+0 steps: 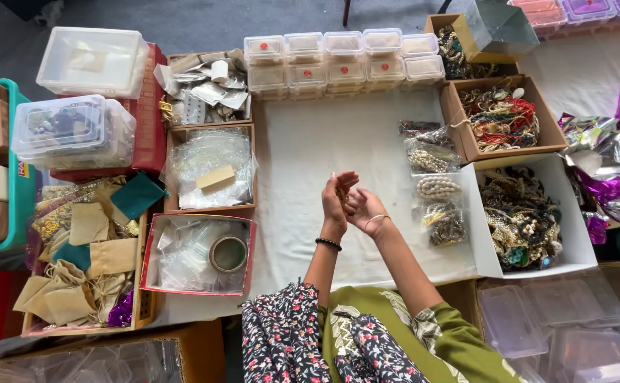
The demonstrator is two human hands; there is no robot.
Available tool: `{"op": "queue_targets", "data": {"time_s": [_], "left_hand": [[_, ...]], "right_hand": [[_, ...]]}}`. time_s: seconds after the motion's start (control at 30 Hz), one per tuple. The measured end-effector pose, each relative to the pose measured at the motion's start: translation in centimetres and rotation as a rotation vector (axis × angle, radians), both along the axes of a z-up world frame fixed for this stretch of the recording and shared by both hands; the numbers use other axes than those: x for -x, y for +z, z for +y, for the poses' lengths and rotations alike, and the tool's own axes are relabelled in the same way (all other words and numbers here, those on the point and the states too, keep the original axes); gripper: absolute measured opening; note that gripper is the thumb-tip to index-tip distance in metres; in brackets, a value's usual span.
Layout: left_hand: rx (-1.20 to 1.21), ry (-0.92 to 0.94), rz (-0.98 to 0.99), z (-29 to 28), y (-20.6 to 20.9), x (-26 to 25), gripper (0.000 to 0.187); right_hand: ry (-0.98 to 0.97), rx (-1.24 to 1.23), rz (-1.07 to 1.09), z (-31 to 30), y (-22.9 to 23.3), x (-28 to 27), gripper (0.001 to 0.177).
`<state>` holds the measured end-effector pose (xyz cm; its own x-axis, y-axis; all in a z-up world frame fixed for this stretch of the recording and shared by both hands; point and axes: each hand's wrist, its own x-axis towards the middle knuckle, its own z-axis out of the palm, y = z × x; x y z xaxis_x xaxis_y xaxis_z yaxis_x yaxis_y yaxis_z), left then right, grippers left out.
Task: The person picks up jewelry items from boxes on a table, places them into small plastic bags, and then puts the bags into small cloth pouches. They also handle small plastic containers and other packaging materials.
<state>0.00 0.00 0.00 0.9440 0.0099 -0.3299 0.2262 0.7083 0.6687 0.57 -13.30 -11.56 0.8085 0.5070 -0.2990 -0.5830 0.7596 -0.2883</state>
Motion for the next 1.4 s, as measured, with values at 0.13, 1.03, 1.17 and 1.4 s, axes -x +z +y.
{"op": "queue_targets", "data": {"time_s": [0.13, 1.03, 1.17, 1.4], "left_hand": [[-0.087, 0.016, -0.087, -0.2, -0.2, 0.7, 0.047], [-0.330, 0.734, 0.219, 12.3, -11.0, -0.4, 0.031], [-0.481, 0.736, 0.218, 13.5, -10.2, 0.1, 0.032], [-1.370, 0.555, 0.213, 16.7, -4.9, 0.8, 0.018]], "right_hand": [[0.041, -0.137, 0.157, 0.2, -0.2, 0.9, 0.043], [-0.148, 0.096, 0.396, -10.7, -5.2, 1.6, 0.020], [-0.270, 0.268, 0.581, -13.6, -13.5, 3.0, 0.011], [-0.227, 0.404, 0.524, -13.5, -12.6, 3.8, 0.010]]}}
